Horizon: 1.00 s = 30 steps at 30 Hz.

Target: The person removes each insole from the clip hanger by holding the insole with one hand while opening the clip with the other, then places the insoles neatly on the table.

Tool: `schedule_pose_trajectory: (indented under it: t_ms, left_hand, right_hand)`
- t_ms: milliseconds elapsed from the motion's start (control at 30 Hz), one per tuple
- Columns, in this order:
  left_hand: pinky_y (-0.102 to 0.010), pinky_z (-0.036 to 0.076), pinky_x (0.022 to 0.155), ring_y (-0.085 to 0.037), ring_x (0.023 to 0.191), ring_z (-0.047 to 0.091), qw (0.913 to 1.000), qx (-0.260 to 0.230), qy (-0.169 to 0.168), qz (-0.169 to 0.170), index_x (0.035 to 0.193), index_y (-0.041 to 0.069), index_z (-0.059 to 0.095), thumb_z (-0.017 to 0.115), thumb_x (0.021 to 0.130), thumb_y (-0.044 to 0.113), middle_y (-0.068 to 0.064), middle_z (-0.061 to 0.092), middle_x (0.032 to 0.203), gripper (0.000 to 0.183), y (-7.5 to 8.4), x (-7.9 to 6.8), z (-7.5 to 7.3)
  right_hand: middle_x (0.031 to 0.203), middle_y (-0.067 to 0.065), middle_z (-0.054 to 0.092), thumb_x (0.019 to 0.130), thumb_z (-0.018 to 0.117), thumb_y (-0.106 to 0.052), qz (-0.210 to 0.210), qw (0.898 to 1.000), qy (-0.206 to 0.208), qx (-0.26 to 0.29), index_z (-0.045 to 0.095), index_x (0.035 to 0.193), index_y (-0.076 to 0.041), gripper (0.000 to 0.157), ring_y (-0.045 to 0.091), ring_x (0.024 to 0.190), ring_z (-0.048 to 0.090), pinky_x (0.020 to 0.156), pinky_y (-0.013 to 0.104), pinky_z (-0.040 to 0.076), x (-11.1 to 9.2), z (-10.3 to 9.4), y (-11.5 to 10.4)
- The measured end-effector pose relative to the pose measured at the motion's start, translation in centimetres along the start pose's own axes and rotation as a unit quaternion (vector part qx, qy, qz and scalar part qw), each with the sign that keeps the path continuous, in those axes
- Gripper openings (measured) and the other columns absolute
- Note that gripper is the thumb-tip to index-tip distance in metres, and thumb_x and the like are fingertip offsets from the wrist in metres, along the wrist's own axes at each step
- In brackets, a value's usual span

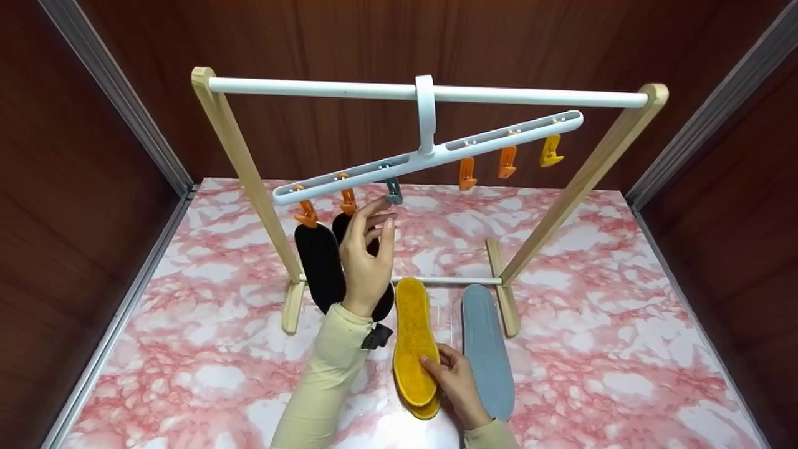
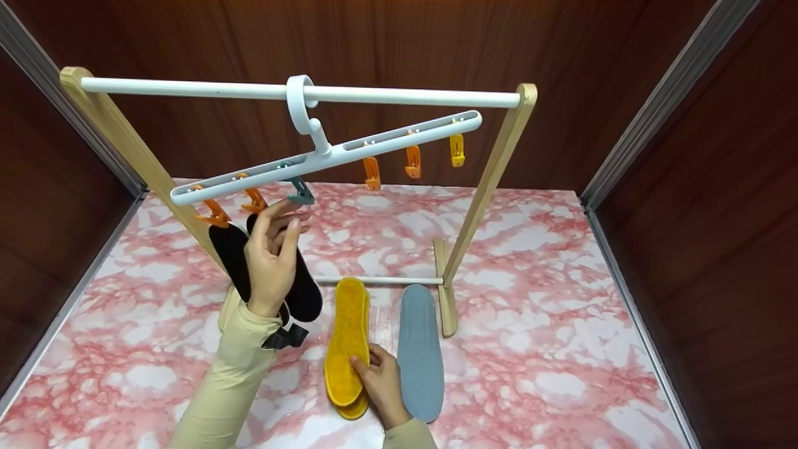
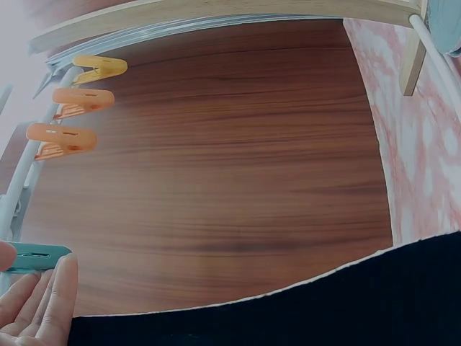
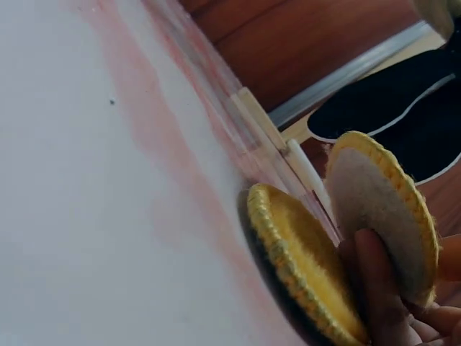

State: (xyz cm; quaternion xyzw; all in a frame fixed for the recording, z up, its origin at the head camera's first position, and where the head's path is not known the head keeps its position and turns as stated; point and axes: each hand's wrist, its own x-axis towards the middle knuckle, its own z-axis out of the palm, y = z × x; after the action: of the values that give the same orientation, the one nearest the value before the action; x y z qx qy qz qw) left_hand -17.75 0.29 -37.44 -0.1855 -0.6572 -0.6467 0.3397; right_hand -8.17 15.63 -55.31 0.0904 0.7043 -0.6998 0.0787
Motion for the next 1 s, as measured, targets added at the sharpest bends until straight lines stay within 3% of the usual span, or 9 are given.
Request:
schedule_pose_trajectory:
  t_ms: [200,433,667,867,1000]
  left_hand:
    - [-0.029,0.055,0.082,-0.021,0.1,0.063,1.0,0.001,0.004,0.007,0.12,-0.003,0.058,0.058,0.093,0.002,-0.015,0.062,0.117,0.027,0.0,0.1,0.0]
    - [-0.028,0.055,0.081,-0.026,0.097,0.063,0.9999,0.001,0.005,0.009,0.118,-0.006,0.058,0.057,0.093,0.001,-0.02,0.062,0.114,0.026,-0.2,-0.1,-0.3]
    - [-0.028,0.056,0.076,-0.028,0.088,0.063,0.9998,0.0,0.018,0.012,0.109,-0.005,0.06,0.056,0.093,-0.002,-0.017,0.063,0.106,0.017,-0.3,-0.3,-0.7]
    - [-0.026,0.054,0.075,-0.019,0.087,0.061,0.9995,0.01,0.024,0.017,0.108,-0.003,0.061,0.055,0.092,-0.005,-0.016,0.063,0.105,0.017,-0.6,-0.4,-1.1]
    - [-0.026,0.054,0.073,-0.025,0.085,0.061,0.9994,0.007,0.028,0.019,0.107,-0.003,0.061,0.055,0.092,-0.005,-0.016,0.063,0.104,0.016,-0.8,-0.5,-1.4]
  right_hand:
    - [0.111,0.025,0.065,0.089,0.065,-0.008,-0.025,1.0,-0.015,-0.008,0.046,0.129,0.013,0.049,0.022,0.087,0.069,0.074,0.029,0.058,-0.3,0.0,-0.2]
    - [0.106,0.032,0.064,0.086,0.065,0.001,-0.094,0.988,-0.034,-0.113,0.039,0.134,0.011,0.055,0.031,0.082,0.069,0.068,0.028,0.057,-1.3,-0.1,-1.5]
    - [0.098,0.026,0.067,0.083,0.068,0.002,-0.129,0.978,-0.003,-0.166,0.042,0.134,0.006,0.058,0.02,0.072,0.066,0.061,0.021,0.053,-1.9,-0.2,-1.5]
    - [0.097,0.019,0.067,0.078,0.073,-0.002,-0.171,0.96,0.036,-0.219,0.049,0.131,0.001,0.058,0.017,0.072,0.064,0.062,0.023,0.052,-1.9,-0.3,-0.8]
    - [0.102,0.018,0.065,0.075,0.074,-0.001,-0.203,0.944,0.06,-0.253,0.054,0.124,0.002,0.053,0.024,0.081,0.065,0.068,0.028,0.054,-1.9,-0.3,-0.7]
